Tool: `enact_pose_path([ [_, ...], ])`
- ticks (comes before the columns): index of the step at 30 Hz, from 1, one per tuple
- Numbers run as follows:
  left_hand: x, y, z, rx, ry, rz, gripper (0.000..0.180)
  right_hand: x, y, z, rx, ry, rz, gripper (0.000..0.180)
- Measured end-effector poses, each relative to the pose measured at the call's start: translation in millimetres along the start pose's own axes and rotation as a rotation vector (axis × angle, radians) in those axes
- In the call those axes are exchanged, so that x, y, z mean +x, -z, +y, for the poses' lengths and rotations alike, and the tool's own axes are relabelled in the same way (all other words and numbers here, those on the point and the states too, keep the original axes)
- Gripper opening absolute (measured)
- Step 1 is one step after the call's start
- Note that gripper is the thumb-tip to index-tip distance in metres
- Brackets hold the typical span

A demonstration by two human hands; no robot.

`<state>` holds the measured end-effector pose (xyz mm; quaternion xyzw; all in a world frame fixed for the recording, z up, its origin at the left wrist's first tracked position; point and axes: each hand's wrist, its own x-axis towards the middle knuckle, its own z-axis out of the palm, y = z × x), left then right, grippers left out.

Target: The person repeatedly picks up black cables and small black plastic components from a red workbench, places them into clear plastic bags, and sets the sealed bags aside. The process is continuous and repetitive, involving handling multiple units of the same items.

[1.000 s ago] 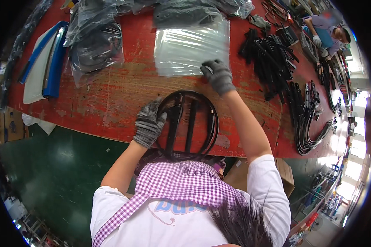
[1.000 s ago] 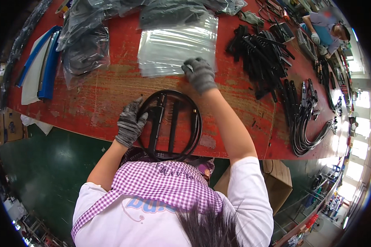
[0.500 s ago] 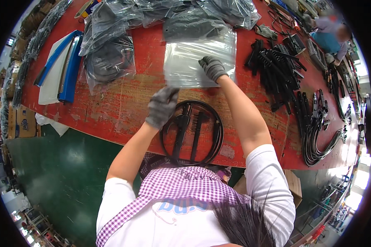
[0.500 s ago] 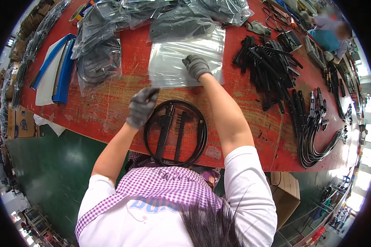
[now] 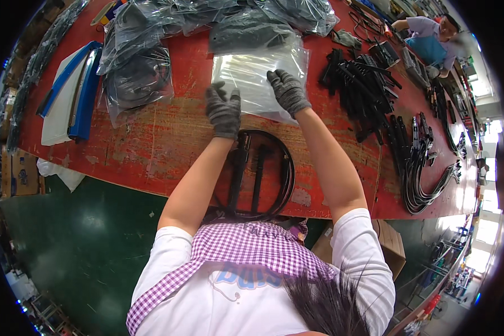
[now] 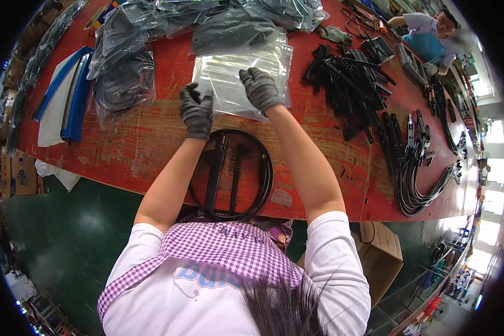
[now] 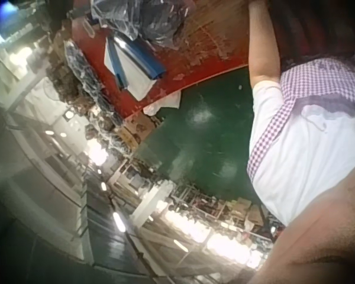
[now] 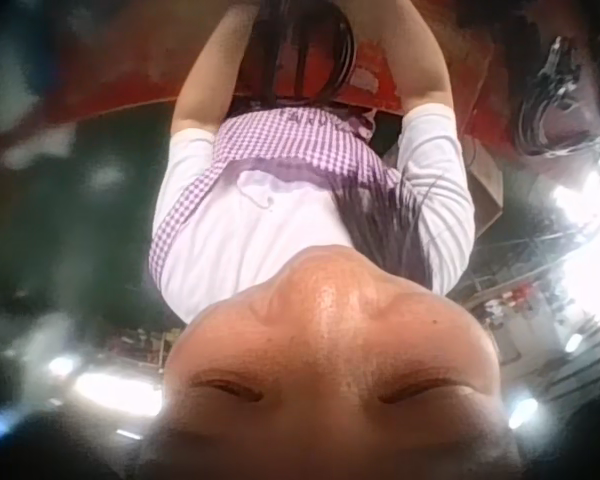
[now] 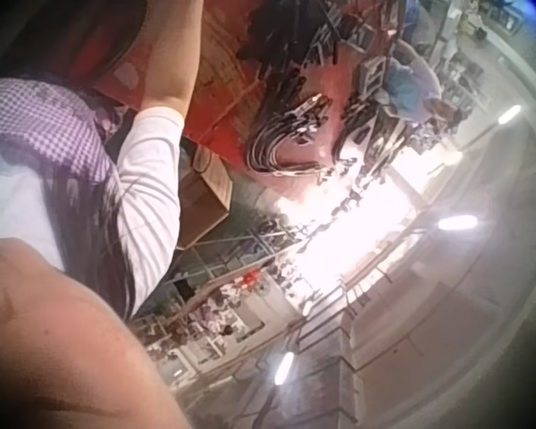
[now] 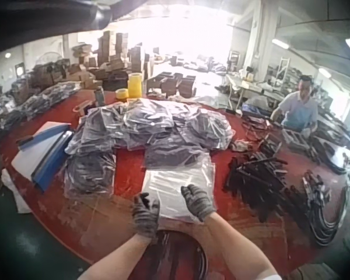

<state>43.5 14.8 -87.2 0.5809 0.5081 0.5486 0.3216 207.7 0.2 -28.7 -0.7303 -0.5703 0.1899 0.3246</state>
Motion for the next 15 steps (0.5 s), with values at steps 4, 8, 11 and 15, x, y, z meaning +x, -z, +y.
enact_pose_path([
  [4,-12.9,19.7,58.5,0.450,-0.570,-0.040,0.044,-0.9,10.0,-7.2,-0.047,0.029,-0.005,0.048],
  [8,0.4,-4.6,64.2,0.676,-0.601,-0.116,0.027,-1.4,16.8,-14.5,-0.123,0.111,0.047,0.040],
  [11,27.3,9.9,43.5,0.525,-0.657,-0.306,0.015,-14.6,27.9,-21.2,-0.384,0.205,0.111,0.029],
  [15,29.4,25.3,52.6,0.775,-0.858,-0.500,0.024,-19.1,23.5,-4.7,-0.500,0.263,0.080,0.026],
])
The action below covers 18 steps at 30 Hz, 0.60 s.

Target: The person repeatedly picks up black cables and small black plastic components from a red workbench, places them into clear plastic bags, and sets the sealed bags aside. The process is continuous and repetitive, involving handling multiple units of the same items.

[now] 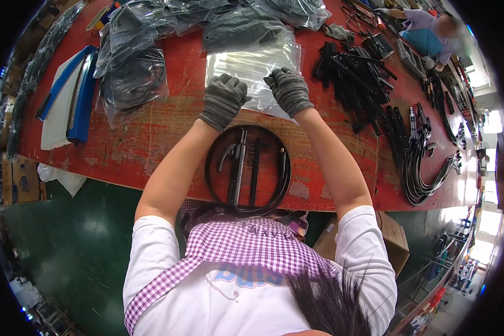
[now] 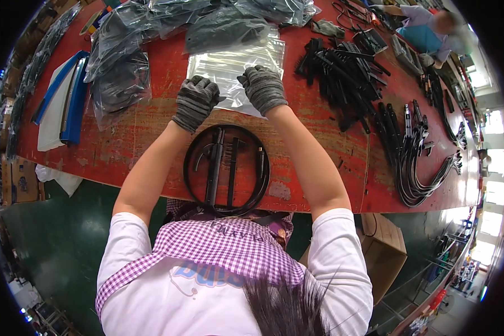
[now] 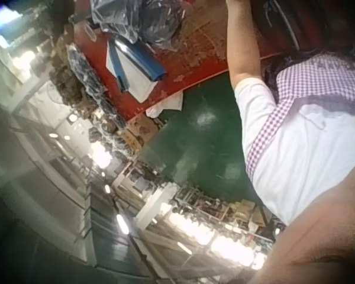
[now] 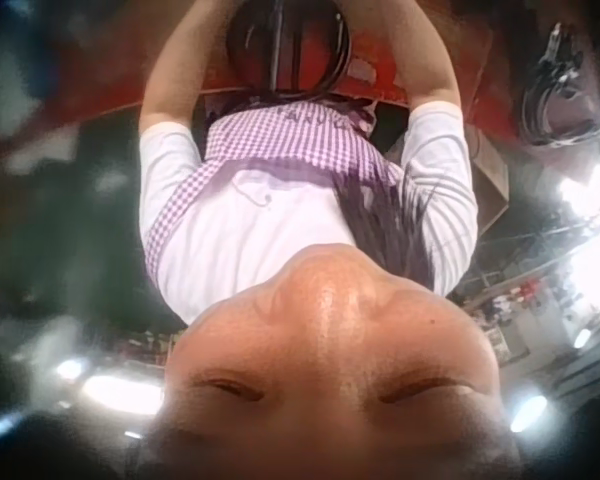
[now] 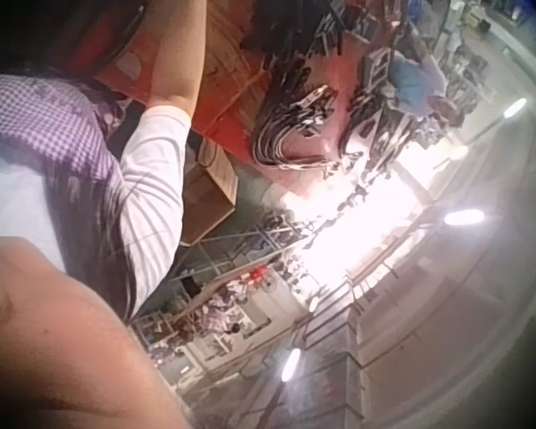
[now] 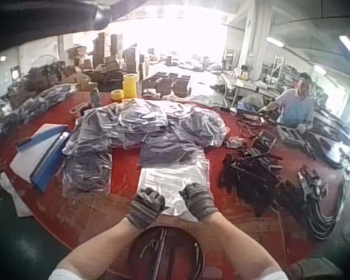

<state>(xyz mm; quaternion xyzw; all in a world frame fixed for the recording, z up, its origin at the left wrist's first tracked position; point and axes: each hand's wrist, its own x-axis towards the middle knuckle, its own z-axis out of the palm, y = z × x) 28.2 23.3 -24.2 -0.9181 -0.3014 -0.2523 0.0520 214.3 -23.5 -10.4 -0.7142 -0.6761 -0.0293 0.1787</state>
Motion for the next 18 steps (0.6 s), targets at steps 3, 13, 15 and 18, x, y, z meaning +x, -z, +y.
enact_pose_path([
  [3,-4.4,-0.8,-2.0,-0.126,-0.127,0.067,0.029,-0.1,-3.6,-1.6,0.051,-0.051,-0.008,0.025],
  [13,-6.0,-21.5,10.3,-0.098,0.125,-0.001,0.021,0.0,-9.0,3.7,0.111,0.010,0.004,0.024],
  [15,-9.2,-31.2,0.5,-0.041,0.201,-0.168,0.020,-2.2,-5.5,-1.6,0.133,-0.066,0.009,0.023],
  [18,-14.0,-25.3,-3.0,-0.213,0.194,0.037,0.017,-22.5,15.0,-18.2,0.044,0.174,0.187,0.024],
])
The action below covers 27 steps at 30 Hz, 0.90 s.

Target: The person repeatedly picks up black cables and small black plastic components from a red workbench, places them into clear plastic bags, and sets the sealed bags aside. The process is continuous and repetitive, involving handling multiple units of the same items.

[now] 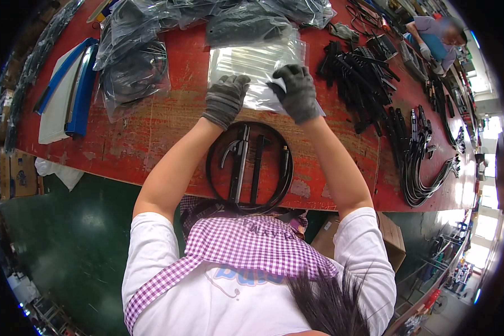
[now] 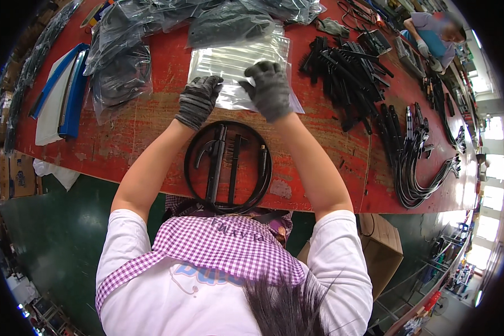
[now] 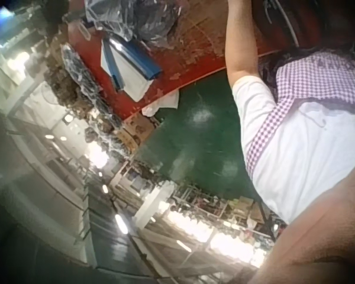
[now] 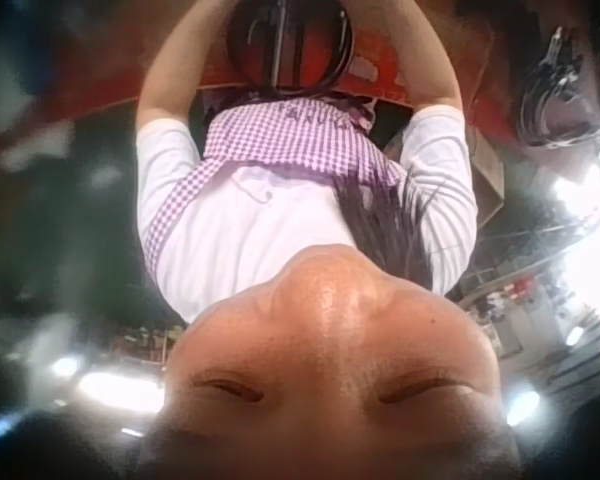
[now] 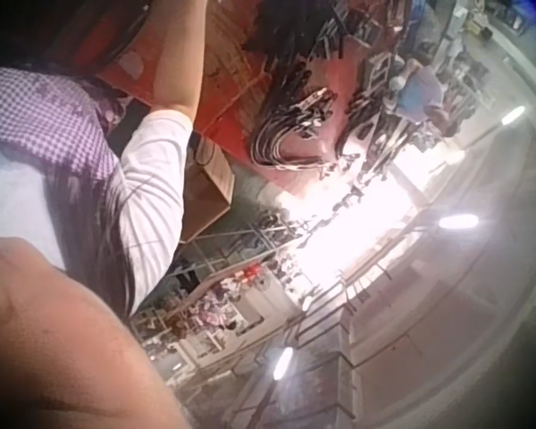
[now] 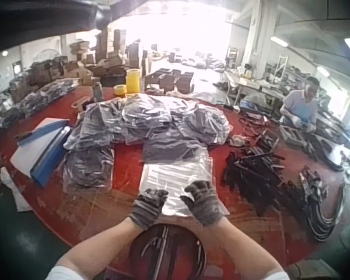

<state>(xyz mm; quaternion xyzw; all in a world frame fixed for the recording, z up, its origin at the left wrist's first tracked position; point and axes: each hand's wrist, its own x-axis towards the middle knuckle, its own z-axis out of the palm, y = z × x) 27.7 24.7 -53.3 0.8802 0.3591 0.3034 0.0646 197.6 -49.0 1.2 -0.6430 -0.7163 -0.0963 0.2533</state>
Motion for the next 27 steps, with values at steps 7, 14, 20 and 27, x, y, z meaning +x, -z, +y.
enact_pose_path([
  [7,1.9,22.9,0.2,-0.061,-0.374,-0.007,0.019,-39.0,2.5,25.3,-0.420,0.157,-0.099,0.030],
  [14,-28.1,25.2,-7.1,0.485,-0.177,-0.280,0.033,-70.9,17.5,16.7,-0.480,-0.136,-0.356,0.021],
  [20,-44.5,3.9,-17.3,0.722,-0.251,-0.503,0.047,-110.8,-38.3,41.4,-0.194,-0.067,-0.097,0.061],
  [27,-143.1,34.1,-2.3,0.373,-0.033,-0.816,0.021,-238.0,22.1,-29.8,-0.255,0.148,-0.456,0.066],
])
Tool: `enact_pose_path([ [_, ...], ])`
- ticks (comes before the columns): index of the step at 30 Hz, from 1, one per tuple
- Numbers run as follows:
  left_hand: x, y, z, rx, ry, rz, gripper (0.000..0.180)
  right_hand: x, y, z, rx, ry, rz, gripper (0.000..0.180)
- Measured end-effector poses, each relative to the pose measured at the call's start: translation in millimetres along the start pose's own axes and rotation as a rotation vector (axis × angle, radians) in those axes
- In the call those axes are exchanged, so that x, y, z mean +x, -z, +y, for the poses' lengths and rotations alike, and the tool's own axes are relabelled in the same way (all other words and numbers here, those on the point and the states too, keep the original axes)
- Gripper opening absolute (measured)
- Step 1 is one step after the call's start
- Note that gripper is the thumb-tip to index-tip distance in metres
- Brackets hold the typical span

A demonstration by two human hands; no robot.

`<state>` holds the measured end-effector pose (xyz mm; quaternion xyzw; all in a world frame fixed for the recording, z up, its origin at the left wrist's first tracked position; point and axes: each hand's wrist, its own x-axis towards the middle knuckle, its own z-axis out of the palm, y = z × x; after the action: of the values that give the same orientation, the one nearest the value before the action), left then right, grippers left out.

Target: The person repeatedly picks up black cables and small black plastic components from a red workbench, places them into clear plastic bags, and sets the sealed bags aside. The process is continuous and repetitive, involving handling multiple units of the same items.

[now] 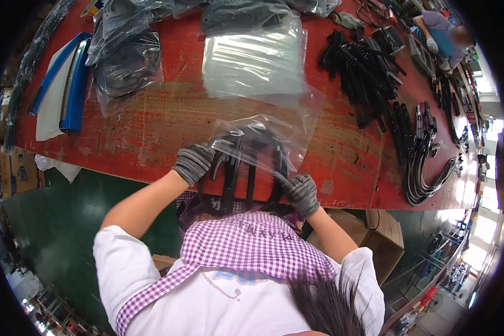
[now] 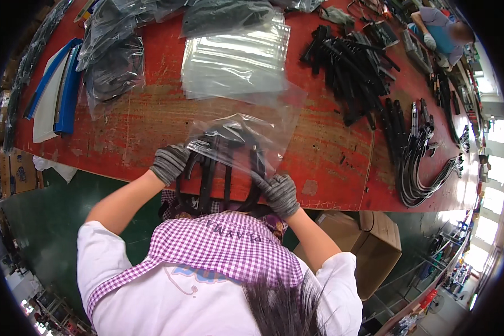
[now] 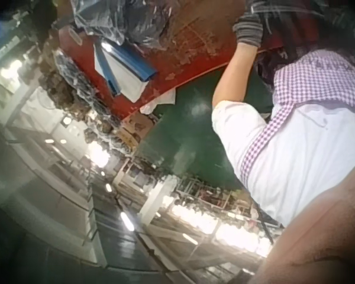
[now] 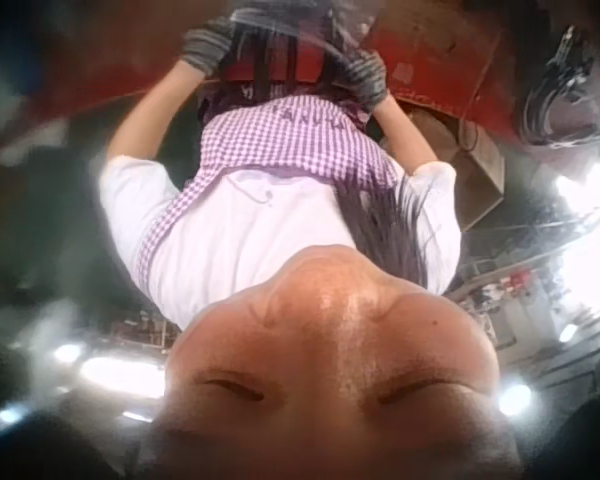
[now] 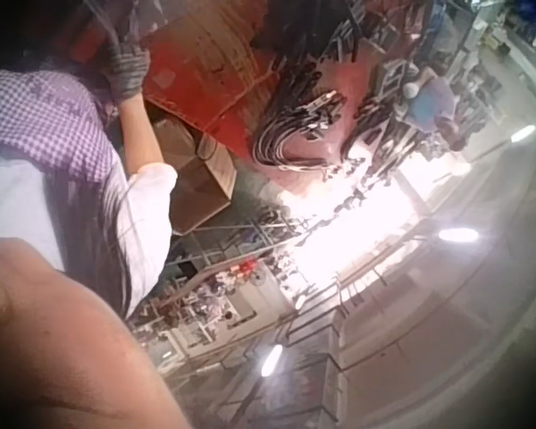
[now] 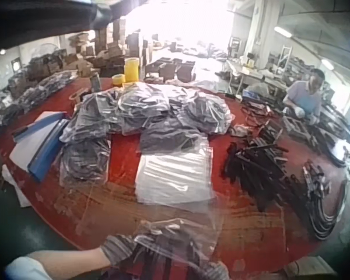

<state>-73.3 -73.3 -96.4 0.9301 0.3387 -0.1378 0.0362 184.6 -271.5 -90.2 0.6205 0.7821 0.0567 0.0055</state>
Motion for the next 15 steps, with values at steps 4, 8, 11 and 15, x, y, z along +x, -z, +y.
enact_pose_path([
  [4,-8.2,4.1,8.1,-0.316,0.138,0.155,0.014,5.7,3.5,-10.6,0.096,-0.052,0.057,0.059],
  [8,-57.2,-51.9,27.2,-0.347,0.089,0.646,0.014,3.7,24.7,2.5,0.354,0.090,0.095,0.045],
  [11,-118.6,-23.4,46.7,-0.500,0.125,0.280,0.019,-32.4,58.0,-32.2,0.351,0.109,-0.491,0.032],
  [15,-132.6,33.5,35.7,-0.787,0.100,0.216,0.019,-12.9,64.0,-12.1,0.916,0.116,-0.273,0.036],
])
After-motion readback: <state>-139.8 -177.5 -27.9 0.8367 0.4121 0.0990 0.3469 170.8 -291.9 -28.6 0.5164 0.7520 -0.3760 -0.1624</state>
